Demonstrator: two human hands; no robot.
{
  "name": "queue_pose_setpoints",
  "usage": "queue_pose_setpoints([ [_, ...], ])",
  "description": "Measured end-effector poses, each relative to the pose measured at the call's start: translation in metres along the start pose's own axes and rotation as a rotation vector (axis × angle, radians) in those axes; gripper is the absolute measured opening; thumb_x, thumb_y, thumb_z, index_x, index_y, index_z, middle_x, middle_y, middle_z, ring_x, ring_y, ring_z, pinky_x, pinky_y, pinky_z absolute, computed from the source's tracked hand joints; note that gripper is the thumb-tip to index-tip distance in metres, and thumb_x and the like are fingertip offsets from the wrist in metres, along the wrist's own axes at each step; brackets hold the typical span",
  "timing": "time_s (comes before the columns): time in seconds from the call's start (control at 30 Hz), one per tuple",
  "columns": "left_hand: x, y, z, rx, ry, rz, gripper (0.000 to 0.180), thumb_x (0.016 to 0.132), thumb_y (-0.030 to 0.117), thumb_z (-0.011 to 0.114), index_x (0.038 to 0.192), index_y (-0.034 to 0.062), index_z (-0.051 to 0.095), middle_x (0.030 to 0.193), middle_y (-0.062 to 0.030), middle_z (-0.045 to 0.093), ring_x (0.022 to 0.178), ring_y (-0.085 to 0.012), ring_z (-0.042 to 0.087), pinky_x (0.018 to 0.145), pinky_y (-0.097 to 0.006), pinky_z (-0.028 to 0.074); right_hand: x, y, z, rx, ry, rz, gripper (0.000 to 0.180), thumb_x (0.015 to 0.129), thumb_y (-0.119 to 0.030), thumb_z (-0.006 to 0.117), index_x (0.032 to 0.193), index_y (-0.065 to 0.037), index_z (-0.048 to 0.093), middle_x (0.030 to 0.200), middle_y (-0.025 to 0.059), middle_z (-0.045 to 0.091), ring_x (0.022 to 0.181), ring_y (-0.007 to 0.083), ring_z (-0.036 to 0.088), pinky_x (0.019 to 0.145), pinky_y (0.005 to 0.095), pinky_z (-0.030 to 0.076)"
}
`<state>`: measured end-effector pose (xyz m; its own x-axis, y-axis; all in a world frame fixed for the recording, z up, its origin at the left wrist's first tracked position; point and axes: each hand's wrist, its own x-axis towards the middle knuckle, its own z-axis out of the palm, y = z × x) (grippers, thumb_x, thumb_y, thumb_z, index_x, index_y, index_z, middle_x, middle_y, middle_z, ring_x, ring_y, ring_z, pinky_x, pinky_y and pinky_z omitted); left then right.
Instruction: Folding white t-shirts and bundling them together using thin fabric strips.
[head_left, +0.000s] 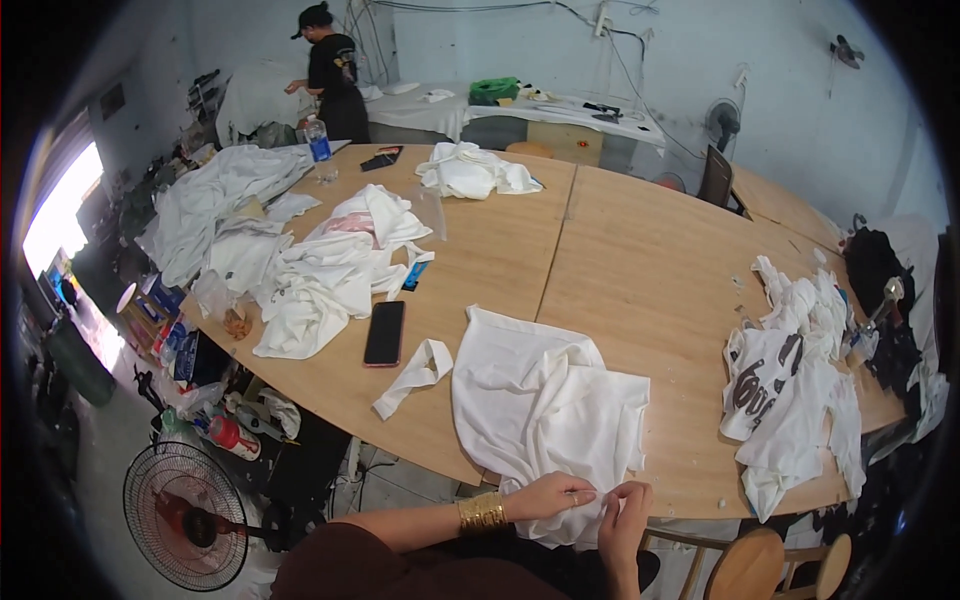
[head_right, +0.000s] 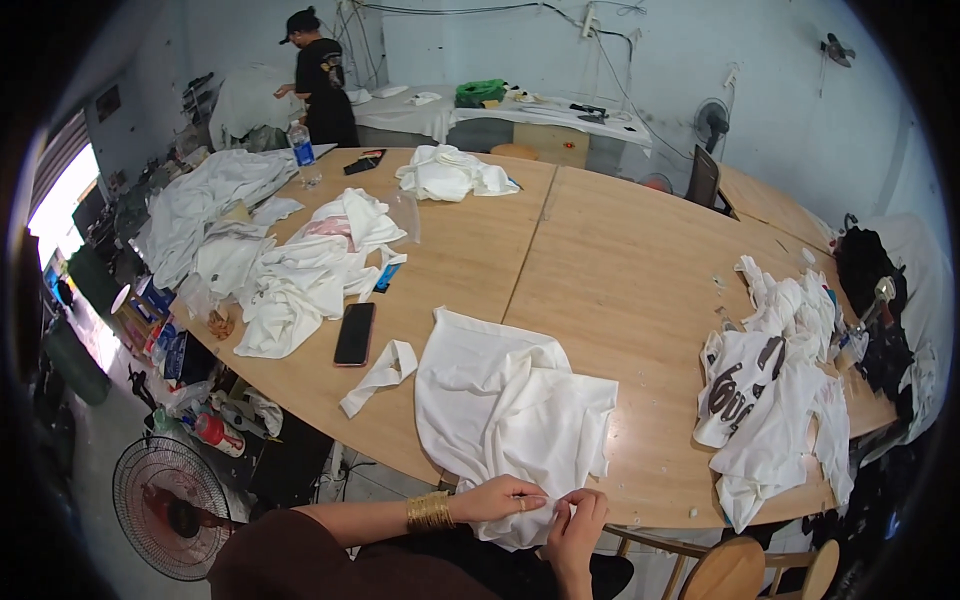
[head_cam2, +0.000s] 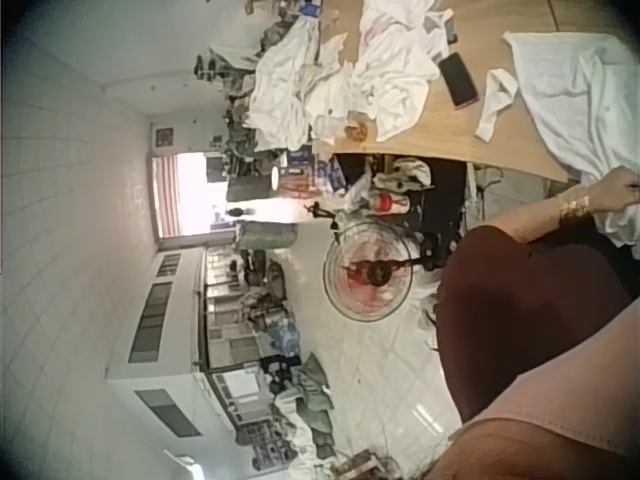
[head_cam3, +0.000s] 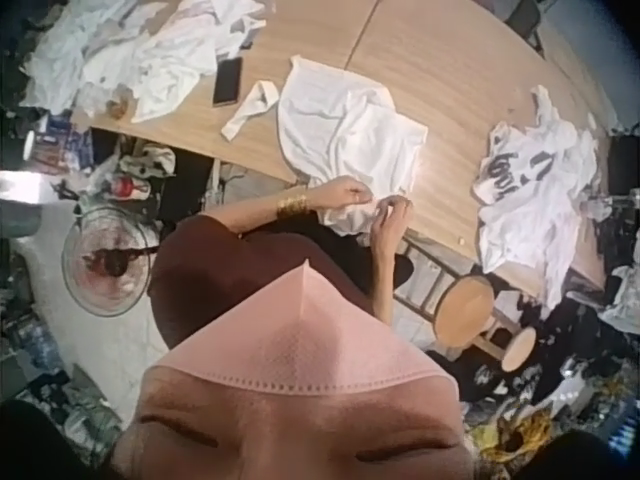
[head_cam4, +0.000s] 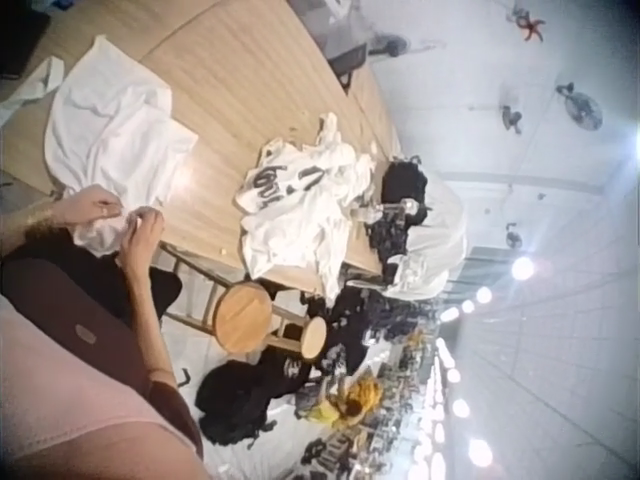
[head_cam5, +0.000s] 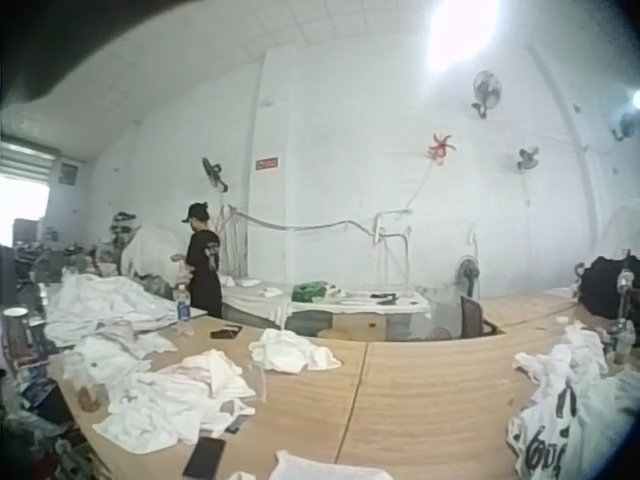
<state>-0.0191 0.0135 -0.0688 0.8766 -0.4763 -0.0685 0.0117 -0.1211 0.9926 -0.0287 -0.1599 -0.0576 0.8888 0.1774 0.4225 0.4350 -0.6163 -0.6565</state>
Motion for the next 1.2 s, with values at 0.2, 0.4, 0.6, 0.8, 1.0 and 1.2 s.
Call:
queue_pose_setpoints([
  [0.2, -0.008, -0.003, -0.005, -0.077, 0.112, -0.068, 0.031, 0.090, 0.024, 0.053, 0.102, -0.0044, 0.059, 0.086, -0.0055, 0.063, 0.081, -0.0078, 0.053, 0.075, -0.024, 0.043, 0.009, -0.003, -0.020, 0.203, 0.130, 0.233, 0.003, 0.080, 0.000, 0.047, 0.079, 0.000, 0.044, 0.082, 0.0126, 0.044, 0.078, 0.0293, 0.044, 0.071, 0.0346, 0.037],
  [0.4, -0.003, 0.006, -0.004, -0.070, 0.006, -0.046, 0.030, 0.091, 0.023, 0.053, 0.104, -0.0032, 0.059, 0.091, -0.0039, 0.064, 0.086, -0.0057, 0.052, 0.078, -0.023, 0.043, 0.007, -0.013, -0.008, 0.145, -0.063, 0.019, 0.014, 0.077, -0.012, 0.064, 0.089, -0.007, 0.060, 0.096, 0.0113, 0.057, 0.089, 0.0259, 0.052, 0.079, 0.0368, 0.037],
  [0.6, -0.003, 0.022, -0.016, 0.125, -0.079, -0.090, 0.028, 0.089, 0.024, 0.056, 0.101, -0.0011, 0.061, 0.084, -0.0033, 0.063, 0.078, -0.0078, 0.054, 0.073, -0.022, 0.044, 0.011, -0.015, -0.022, 0.129, -0.202, 0.126, 0.008, 0.077, -0.012, 0.064, 0.081, -0.006, 0.061, 0.077, 0.0070, 0.058, 0.079, 0.0248, 0.052, 0.077, 0.0337, 0.036],
  [0.8, 0.082, 0.105, -0.119, 0.016, 0.153, 0.289, 0.057, 0.085, 0.007, 0.054, 0.137, 0.0076, 0.030, 0.075, -0.0036, 0.059, 0.071, -0.0103, 0.059, 0.064, -0.024, 0.046, 0.008, -0.007, -0.023, 0.238, -0.042, 0.222, 0.007, 0.079, -0.006, 0.062, 0.082, 0.000, 0.058, 0.074, 0.0106, 0.055, 0.069, 0.0207, 0.053, 0.064, 0.0293, 0.042],
  [1.0, 0.158, 0.217, -0.223, 0.127, 0.388, 0.212, 0.077, 0.085, 0.017, 0.057, 0.142, 0.0053, 0.006, 0.063, -0.0083, 0.060, 0.045, -0.0093, 0.049, 0.043, -0.024, 0.041, 0.014, -0.030, -0.020, 0.270, -0.067, 0.196, 0.008, 0.079, -0.007, 0.063, 0.080, -0.001, 0.059, 0.072, 0.0096, 0.056, 0.069, 0.0209, 0.052, 0.063, 0.0303, 0.041],
  [1.2, 0.171, 0.198, -0.185, 0.101, 0.182, 0.143, 0.053, 0.082, 0.013, 0.049, 0.133, 0.0082, 0.033, 0.067, -0.0049, 0.060, 0.052, -0.0092, 0.054, 0.046, -0.022, 0.041, 0.006, -0.022, -0.023, 0.233, -0.051, 0.145, 0.005, 0.079, -0.003, 0.060, 0.079, 0.001, 0.057, 0.072, 0.0075, 0.056, 0.072, 0.0143, 0.053, 0.066, 0.0261, 0.043],
])
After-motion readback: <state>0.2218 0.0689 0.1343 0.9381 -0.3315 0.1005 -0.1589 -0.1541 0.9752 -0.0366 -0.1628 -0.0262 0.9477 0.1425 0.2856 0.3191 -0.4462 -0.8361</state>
